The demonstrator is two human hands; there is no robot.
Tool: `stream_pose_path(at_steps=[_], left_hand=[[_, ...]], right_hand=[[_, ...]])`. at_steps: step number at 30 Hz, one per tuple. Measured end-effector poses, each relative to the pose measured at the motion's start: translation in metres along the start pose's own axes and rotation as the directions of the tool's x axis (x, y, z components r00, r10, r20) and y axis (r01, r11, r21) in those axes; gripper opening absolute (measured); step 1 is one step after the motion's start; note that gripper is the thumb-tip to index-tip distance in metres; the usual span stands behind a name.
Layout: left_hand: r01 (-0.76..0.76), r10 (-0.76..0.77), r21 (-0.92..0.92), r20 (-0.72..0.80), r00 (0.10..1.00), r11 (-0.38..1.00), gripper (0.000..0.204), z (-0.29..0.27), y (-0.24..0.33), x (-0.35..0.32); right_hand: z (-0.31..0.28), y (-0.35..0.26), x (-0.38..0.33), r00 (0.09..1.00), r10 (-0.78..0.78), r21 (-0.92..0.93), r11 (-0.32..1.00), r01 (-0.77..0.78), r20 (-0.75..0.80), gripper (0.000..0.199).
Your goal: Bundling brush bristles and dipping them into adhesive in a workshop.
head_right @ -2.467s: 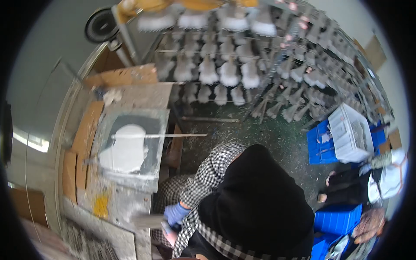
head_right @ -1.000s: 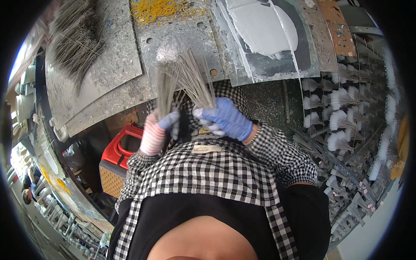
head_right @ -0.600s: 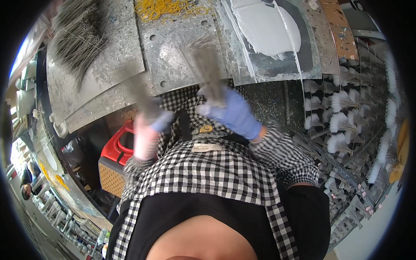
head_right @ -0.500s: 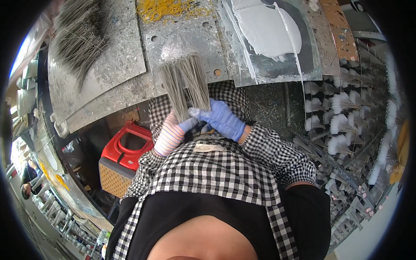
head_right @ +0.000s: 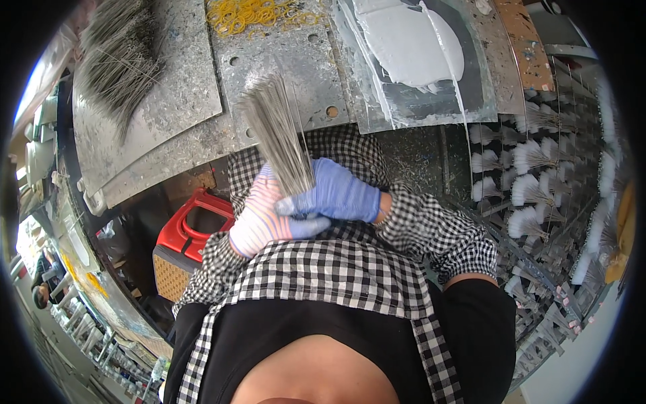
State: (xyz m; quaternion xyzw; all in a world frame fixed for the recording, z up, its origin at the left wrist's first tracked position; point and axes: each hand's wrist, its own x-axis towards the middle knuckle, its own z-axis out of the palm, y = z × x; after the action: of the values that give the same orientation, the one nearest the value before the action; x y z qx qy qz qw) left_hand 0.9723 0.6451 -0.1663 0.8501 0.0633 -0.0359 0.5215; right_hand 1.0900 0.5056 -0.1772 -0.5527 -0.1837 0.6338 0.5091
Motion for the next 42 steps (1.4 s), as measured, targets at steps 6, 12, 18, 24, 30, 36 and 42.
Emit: stream_pose_path(at_steps=[6, 12, 18, 24, 30, 36, 42], left_hand=[[0.400, -0.391, -0.547, 0.140, 0.910, 0.735, 0.076, 0.018, -0.032, -0.032], [0.223, -0.133, -0.518, 0.206, 0.969, 0.826, 0.080, 0.004, -0.046, -0.039], [0.392, -0.273, -0.800, 0.294, 0.916, 0.454, 0.099, 0.003, -0.053, -0.031], [-0.045, 0.148, -0.975, -0.012, 0.989, 0.220, 0.126, -0.045, 0.010, 0.041], [-0.372, 0.266, -0.346, -0.315, 0.911, 0.861, 0.048, -0.084, 0.085, 0.067], [-0.177, -0.012, -0.339, -0.487, 0.873, 0.924, 0.014, -0.060, -0.004, 0.111], [-0.332, 0.416, 0.253, -0.474, 0.776, 0.908, 0.032, -0.050, -0.032, 0.130]], right_hand=[[-0.021, 0.049, 0.011, 0.929, 0.332, 0.321, 0.872, -0.369, 0.166, 0.051], [0.001, 0.028, -0.004, 0.929, -0.369, -0.480, 0.818, 0.317, -0.014, 0.048], [-0.003, 0.044, -0.001, 0.993, 0.118, 0.151, 0.982, -0.114, -0.017, 0.044], [-0.009, -0.001, 0.021, 0.925, 0.145, -0.043, 0.989, -0.139, 0.350, 0.026], [-0.042, -0.080, 0.031, 0.796, -0.584, -0.579, 0.597, 0.555, 0.161, 0.072], [-0.104, -0.154, 0.025, 0.730, -0.647, -0.962, -0.268, 0.053, 0.220, 0.060], [0.000, -0.253, 0.040, 0.200, -0.842, -0.758, -0.316, 0.571, 0.502, 0.050]])
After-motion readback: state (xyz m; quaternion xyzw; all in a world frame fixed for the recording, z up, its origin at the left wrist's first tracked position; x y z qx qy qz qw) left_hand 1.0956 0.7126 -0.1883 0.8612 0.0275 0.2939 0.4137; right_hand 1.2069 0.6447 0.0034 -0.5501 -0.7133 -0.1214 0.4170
